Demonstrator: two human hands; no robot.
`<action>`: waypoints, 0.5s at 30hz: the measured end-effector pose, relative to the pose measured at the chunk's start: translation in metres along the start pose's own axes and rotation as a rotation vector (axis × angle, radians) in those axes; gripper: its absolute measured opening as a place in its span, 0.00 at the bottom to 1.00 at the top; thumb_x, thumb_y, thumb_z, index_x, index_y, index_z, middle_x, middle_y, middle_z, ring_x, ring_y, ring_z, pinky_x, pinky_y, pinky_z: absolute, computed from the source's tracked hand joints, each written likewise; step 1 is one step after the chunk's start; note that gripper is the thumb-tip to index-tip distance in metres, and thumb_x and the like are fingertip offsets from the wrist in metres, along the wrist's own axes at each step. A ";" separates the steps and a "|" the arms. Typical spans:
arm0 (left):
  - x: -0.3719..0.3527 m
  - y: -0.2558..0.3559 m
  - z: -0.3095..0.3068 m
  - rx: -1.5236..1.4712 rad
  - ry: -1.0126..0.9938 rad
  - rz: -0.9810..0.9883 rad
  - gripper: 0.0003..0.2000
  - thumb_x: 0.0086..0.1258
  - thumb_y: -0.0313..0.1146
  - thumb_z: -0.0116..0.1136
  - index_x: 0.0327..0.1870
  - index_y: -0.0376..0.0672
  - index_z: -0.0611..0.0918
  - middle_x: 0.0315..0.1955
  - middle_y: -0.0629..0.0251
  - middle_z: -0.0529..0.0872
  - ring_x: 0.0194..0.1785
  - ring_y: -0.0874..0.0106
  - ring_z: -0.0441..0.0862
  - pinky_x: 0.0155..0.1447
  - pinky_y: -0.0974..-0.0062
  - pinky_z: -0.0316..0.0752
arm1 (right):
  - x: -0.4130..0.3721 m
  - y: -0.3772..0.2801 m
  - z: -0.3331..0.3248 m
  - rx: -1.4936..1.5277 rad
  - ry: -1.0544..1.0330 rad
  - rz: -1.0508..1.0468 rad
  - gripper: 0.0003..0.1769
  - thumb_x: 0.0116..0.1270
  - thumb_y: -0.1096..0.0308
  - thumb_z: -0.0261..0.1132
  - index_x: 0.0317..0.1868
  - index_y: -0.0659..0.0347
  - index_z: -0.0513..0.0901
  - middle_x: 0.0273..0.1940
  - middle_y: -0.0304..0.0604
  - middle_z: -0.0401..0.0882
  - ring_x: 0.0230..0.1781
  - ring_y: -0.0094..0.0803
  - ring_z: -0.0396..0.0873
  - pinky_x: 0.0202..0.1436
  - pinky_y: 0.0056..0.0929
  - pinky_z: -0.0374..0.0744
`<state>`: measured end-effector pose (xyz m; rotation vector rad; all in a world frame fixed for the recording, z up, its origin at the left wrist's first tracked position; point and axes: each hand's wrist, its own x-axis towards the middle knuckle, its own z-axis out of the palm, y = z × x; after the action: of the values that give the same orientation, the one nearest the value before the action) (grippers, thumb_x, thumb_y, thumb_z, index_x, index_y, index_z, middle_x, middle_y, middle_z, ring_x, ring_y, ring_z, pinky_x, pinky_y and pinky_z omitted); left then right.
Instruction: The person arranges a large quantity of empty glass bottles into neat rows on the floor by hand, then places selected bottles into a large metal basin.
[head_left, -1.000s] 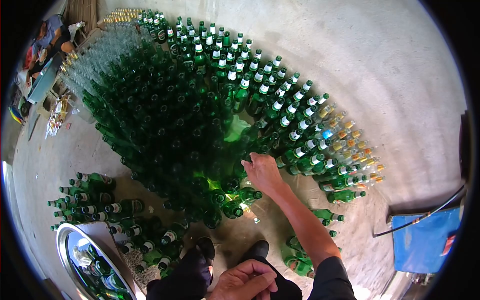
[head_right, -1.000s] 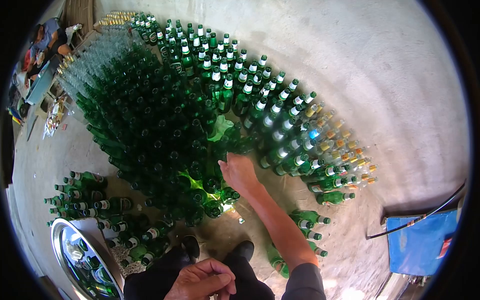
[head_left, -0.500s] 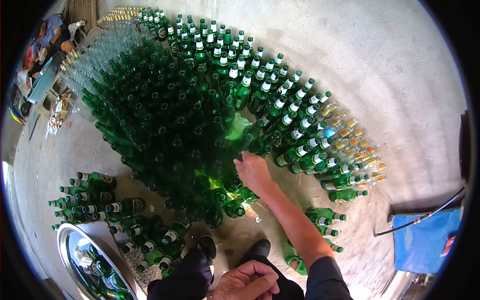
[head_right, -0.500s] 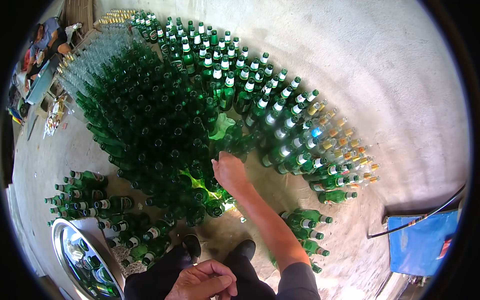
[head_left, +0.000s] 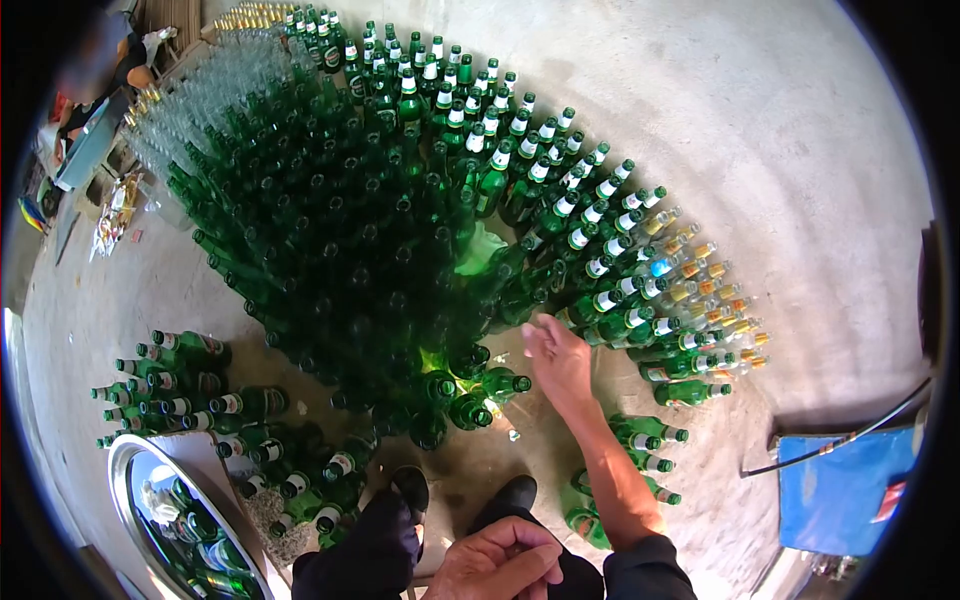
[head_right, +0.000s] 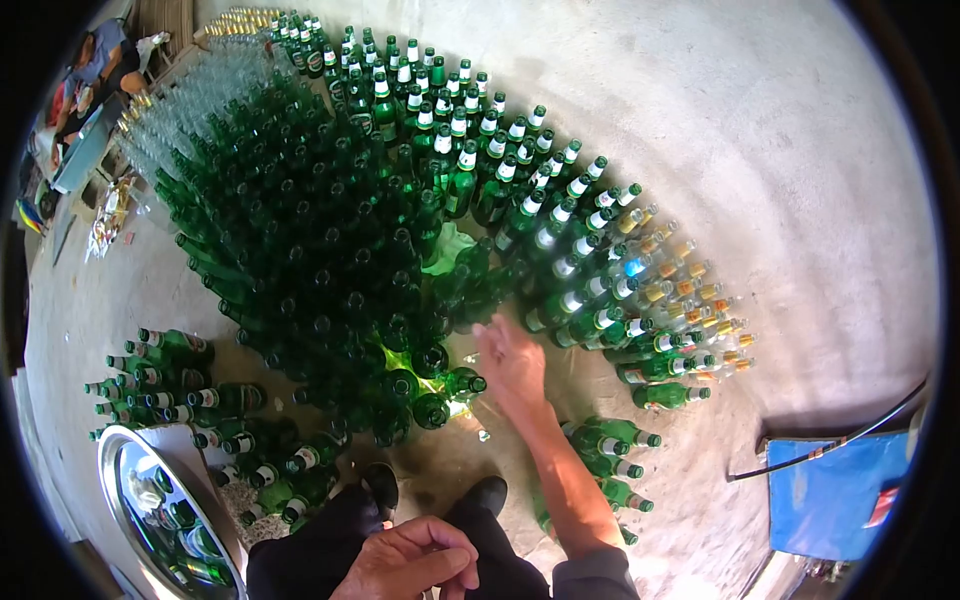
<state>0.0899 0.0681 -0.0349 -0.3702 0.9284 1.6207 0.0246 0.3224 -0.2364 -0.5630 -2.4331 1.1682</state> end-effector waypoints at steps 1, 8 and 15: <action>0.001 -0.001 -0.003 0.068 0.018 -0.072 0.04 0.75 0.26 0.59 0.44 0.35 0.80 0.31 0.60 0.85 0.31 0.74 0.82 0.37 0.76 0.78 | -0.009 0.000 -0.009 -0.003 -0.005 0.001 0.22 0.71 0.62 0.69 0.55 0.74 0.80 0.27 0.40 0.83 0.26 0.20 0.80 0.31 0.22 0.78; -0.004 -0.010 0.007 -0.088 -0.056 0.111 0.04 0.76 0.31 0.60 0.42 0.41 0.81 0.27 0.68 0.84 0.25 0.82 0.78 0.30 0.85 0.72 | -0.079 0.021 -0.026 0.022 -0.075 0.214 0.25 0.71 0.65 0.68 0.61 0.74 0.77 0.36 0.44 0.86 0.29 0.21 0.82 0.36 0.23 0.81; -0.003 0.000 0.002 0.060 -0.013 -0.065 0.05 0.76 0.28 0.59 0.45 0.35 0.80 0.33 0.60 0.85 0.32 0.75 0.81 0.38 0.77 0.77 | -0.074 -0.004 -0.007 -0.132 -0.149 0.092 0.32 0.64 0.59 0.74 0.62 0.70 0.76 0.46 0.52 0.84 0.29 0.35 0.88 0.38 0.33 0.84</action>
<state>0.0915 0.0677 -0.0316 -0.3445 0.9442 1.5305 0.0900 0.2875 -0.2412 -0.6546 -2.6512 1.1282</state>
